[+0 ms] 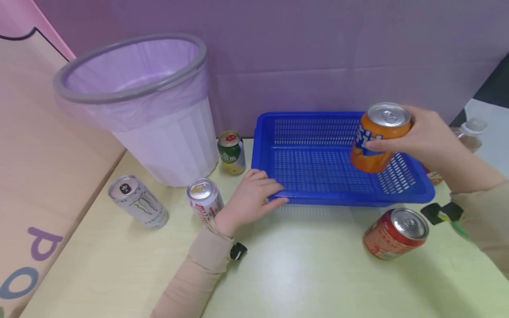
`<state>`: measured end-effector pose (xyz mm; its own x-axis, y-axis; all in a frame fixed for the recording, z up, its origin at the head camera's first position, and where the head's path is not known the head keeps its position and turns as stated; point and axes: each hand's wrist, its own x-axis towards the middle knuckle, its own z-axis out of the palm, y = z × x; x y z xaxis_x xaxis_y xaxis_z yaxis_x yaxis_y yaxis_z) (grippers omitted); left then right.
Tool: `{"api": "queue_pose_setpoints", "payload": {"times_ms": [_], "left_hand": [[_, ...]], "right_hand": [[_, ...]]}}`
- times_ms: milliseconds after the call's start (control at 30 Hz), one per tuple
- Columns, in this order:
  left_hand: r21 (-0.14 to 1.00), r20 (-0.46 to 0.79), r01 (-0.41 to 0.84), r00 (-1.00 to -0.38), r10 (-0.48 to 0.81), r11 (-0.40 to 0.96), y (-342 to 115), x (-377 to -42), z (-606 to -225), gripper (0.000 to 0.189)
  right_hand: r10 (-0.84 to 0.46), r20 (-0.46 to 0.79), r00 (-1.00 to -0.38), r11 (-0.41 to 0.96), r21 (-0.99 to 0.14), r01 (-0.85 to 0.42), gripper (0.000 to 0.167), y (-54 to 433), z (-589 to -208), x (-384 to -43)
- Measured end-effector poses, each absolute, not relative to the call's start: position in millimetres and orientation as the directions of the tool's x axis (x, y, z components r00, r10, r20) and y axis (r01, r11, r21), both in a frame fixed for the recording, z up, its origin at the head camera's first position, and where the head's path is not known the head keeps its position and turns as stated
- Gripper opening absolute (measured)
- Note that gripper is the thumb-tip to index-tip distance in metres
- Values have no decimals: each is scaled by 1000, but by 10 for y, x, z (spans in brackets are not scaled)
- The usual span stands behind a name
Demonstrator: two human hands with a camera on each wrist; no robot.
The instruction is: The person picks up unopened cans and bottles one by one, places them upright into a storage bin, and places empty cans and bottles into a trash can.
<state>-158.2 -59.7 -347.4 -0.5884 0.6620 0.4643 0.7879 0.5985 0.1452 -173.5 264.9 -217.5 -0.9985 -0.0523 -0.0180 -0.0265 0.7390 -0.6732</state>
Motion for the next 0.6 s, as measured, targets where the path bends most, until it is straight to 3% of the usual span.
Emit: {"api": "queue_pose_setpoints", "payload": {"times_ms": [600], "left_hand": [[135, 479, 791, -579, 660, 596, -599, -1577, -3490, 25]], "right_hand": [[71, 23, -997, 713, -700, 35, 90, 2616, -2252, -2024]]}}
